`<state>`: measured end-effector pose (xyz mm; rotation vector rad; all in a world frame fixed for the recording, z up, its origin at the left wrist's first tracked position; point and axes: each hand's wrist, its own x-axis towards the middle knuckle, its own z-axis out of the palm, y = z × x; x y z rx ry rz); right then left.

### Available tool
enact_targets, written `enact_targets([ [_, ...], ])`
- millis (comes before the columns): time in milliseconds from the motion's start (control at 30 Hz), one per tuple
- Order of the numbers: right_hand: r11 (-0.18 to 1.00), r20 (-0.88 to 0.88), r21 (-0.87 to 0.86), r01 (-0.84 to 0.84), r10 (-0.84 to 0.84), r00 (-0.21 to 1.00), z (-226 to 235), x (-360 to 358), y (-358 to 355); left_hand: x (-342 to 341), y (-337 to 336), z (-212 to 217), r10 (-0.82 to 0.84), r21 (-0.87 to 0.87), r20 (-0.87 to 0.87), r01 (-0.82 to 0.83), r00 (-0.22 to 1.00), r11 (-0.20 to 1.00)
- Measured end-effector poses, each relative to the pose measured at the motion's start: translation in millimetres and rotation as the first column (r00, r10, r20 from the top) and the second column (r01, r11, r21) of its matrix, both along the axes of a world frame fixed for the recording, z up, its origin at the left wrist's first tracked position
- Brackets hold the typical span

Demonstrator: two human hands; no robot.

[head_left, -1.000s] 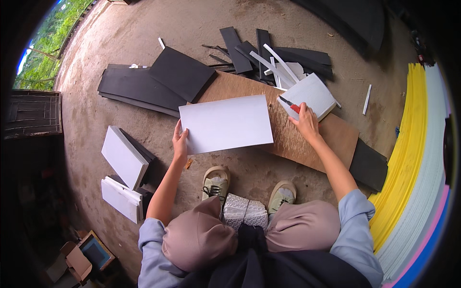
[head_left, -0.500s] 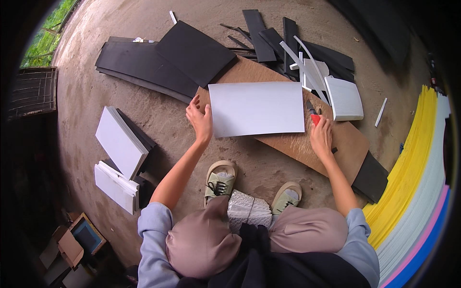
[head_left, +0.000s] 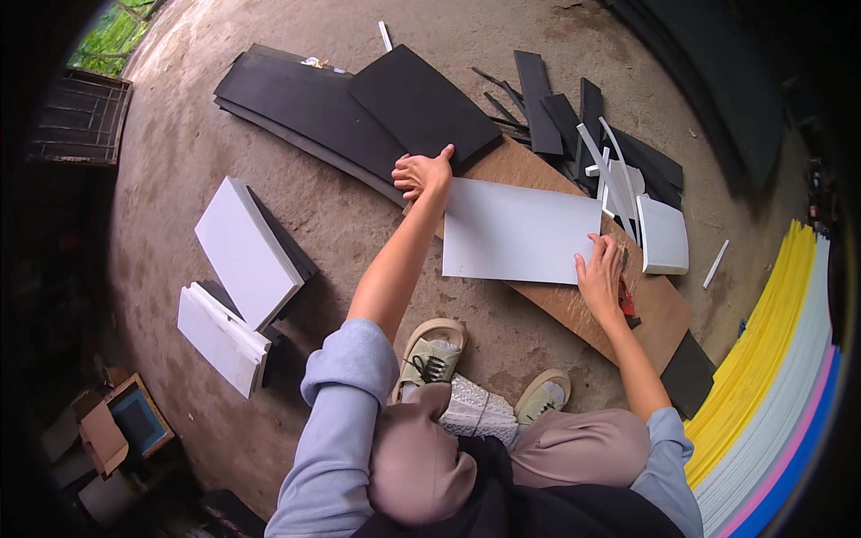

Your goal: The person sits on the floor and uses a red utility knife to cut black and white foam sheets into smaller rectangular pieces. They repeatedly align, score, and snap the sheets, then stack the cut pieces on the left side of the workspace.

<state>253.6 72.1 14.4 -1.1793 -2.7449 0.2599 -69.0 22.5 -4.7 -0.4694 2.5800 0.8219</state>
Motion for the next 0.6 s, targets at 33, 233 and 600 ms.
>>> enact_targets([
  [33, 1.000, -0.016, -0.016, -0.017, 0.016, 1.000, 3, 0, -2, 4, -1, 4, -0.018, 0.096, -0.027, 0.021, 0.999, 0.995],
  [233, 0.928, -0.349, -0.362, -0.089, -0.046, 0.936, 19, -27, -6, 26, -4, 44, 0.076, 0.743, -0.145, 0.058, 0.987, 0.667],
  [600, 0.218, -0.318, -0.912, -0.348, -0.911, 0.263, 40, -41, -8, 167, -42, 60, -0.368, 0.919, 0.011, 0.135, 0.930, 0.369],
])
